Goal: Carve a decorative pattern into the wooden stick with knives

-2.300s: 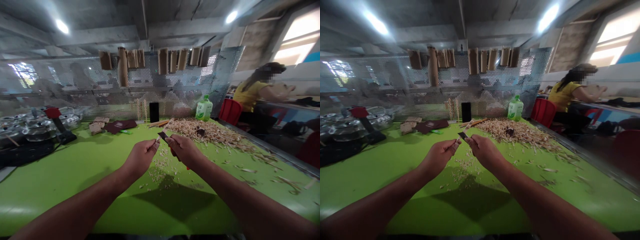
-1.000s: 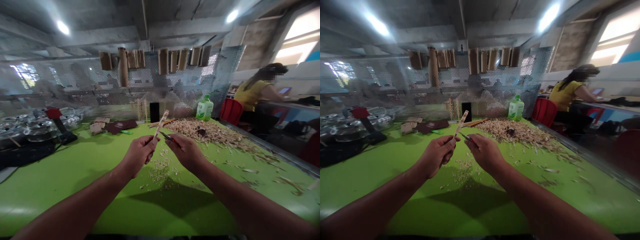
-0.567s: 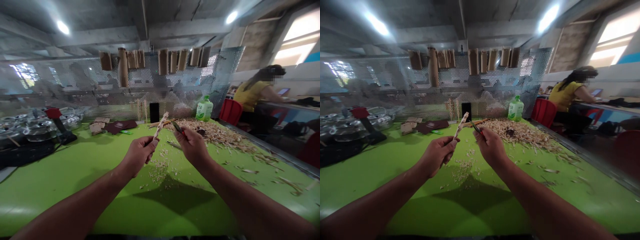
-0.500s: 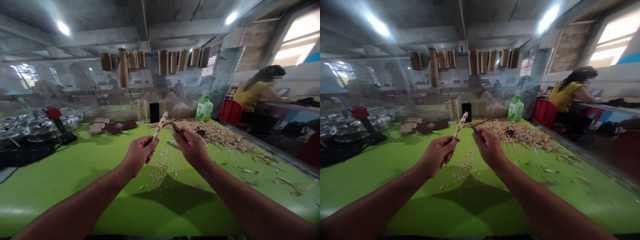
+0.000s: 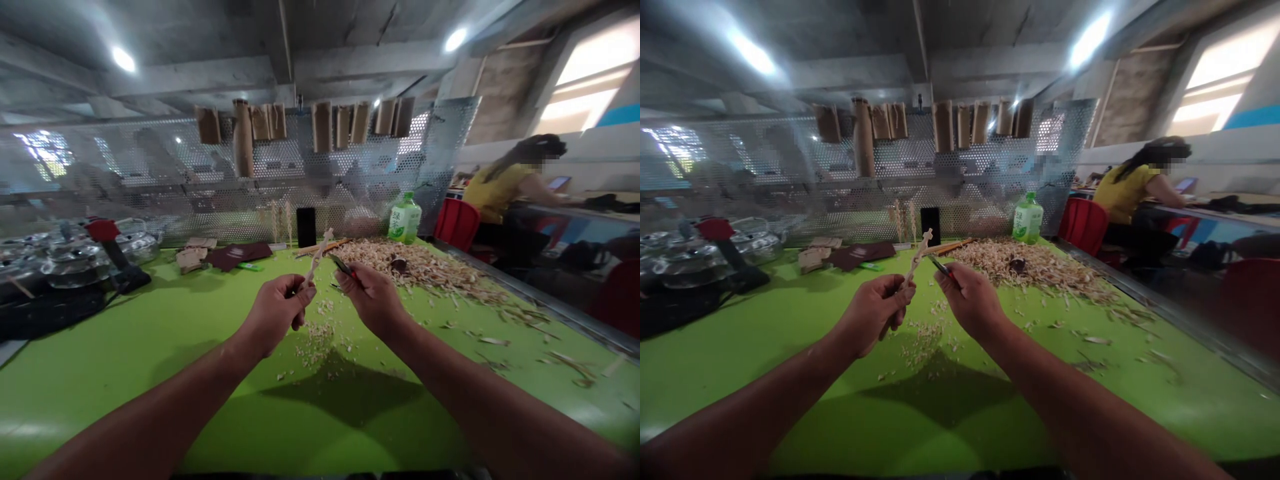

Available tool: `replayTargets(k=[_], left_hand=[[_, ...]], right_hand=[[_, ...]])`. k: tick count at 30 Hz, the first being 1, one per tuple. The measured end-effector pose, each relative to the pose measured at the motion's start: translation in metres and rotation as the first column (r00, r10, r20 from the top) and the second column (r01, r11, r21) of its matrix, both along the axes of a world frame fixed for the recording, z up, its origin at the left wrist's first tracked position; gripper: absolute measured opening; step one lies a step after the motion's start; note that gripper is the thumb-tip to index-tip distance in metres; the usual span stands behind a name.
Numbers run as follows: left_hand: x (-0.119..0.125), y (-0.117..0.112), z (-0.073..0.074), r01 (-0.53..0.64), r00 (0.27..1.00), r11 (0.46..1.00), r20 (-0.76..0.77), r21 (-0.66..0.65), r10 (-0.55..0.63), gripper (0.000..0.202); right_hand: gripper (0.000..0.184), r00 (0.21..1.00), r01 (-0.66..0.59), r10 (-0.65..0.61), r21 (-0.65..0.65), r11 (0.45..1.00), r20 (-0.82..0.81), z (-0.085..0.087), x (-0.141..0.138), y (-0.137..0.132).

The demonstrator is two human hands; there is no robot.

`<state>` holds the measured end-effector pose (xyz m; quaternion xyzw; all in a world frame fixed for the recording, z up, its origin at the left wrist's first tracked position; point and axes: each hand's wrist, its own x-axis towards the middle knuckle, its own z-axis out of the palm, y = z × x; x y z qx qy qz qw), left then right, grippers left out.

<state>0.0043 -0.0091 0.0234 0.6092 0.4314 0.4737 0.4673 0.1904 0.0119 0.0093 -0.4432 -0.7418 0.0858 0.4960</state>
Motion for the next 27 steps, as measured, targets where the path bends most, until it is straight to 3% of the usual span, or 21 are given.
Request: replayTargets(k=[12,17,23,27], left_hand=[[-0.003,-0.001,-0.003,0.099,0.995,0.995,0.0,-0.024,-0.099,0.029],[-0.004,0.0,-0.003,0.125,0.992,0.991,0.021,-0.036,-0.124,0.028],[-0.005,0.002,-0.006,0.138,0.99,0.988,0.012,-0.068,-0.138,0.025],[-0.005,0.004,-0.007,0.138,0.99,0.989,-0.005,-0.059,-0.138,0.028]], right_hand=[[0.033,0.998,0.05,-0.051,0.026,0.998,0.03,0.004,0.002,0.0],[0.036,0.999,-0.032,0.036,-0.115,0.993,0.025,0.01,0.005,0.0],[0.037,0.977,-0.21,0.177,-0.389,0.897,-0.118,0.016,0.011,0.005],[0.036,0.913,-0.403,0.286,-0.526,0.749,-0.291,0.016,0.014,0.004]])
